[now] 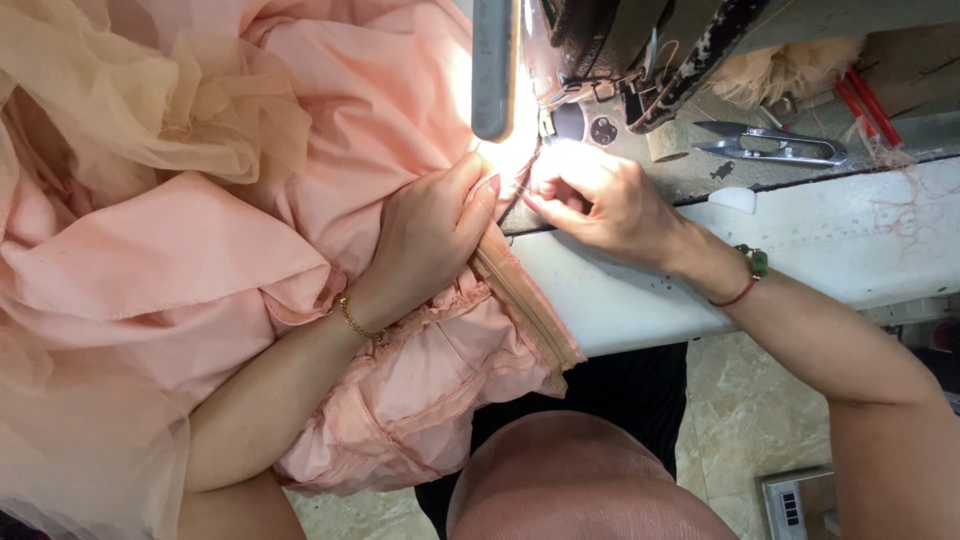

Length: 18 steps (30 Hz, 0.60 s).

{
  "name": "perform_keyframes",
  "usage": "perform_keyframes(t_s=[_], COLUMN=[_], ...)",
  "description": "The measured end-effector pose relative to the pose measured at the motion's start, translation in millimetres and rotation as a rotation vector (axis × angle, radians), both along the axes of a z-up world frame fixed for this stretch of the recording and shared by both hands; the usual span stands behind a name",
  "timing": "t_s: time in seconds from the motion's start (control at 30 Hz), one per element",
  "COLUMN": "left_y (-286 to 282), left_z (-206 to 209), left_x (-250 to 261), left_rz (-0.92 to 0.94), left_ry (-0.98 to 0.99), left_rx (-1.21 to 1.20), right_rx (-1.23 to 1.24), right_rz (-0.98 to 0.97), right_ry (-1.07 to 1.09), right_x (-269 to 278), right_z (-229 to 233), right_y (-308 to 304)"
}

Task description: Sewing a zipper onto a peach-colored garment using an industrial sewing machine.

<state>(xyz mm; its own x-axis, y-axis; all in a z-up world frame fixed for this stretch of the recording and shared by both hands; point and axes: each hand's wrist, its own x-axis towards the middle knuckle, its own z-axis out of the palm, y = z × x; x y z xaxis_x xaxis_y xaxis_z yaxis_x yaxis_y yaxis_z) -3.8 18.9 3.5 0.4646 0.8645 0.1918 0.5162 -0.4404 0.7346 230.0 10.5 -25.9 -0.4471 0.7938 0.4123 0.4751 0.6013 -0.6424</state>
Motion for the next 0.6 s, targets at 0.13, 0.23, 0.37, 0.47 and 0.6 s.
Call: perform_keyframes(t_s=[0.13,0.23,0.37,0.47,0.6], left_y=[0,0,2,1,2], left_z=[-2,-2,-8,-11,-7], left_x=[-1,-2,-4,-5,0], left_rz=[0.003,0.008,-0.021,-0.068,-0.096], left_ry=[-0.012,0.010,0.027,0.016,0.074], left_rx=[0.028,0.050,0.081,0.117,0.051], right_rx=[-0.269,-0.260,-0.207,-0.184,-0.288], right_rz=[-0.085,-0.067,0.064,0.076,0.172], right_ry=[0.021,0.012,-0.050,-0.189,-0.124], right_x=[-2,1,6,17,22], right_z=[12,11,6,-5,-17], right_y=[-5,-3,3,8,18])
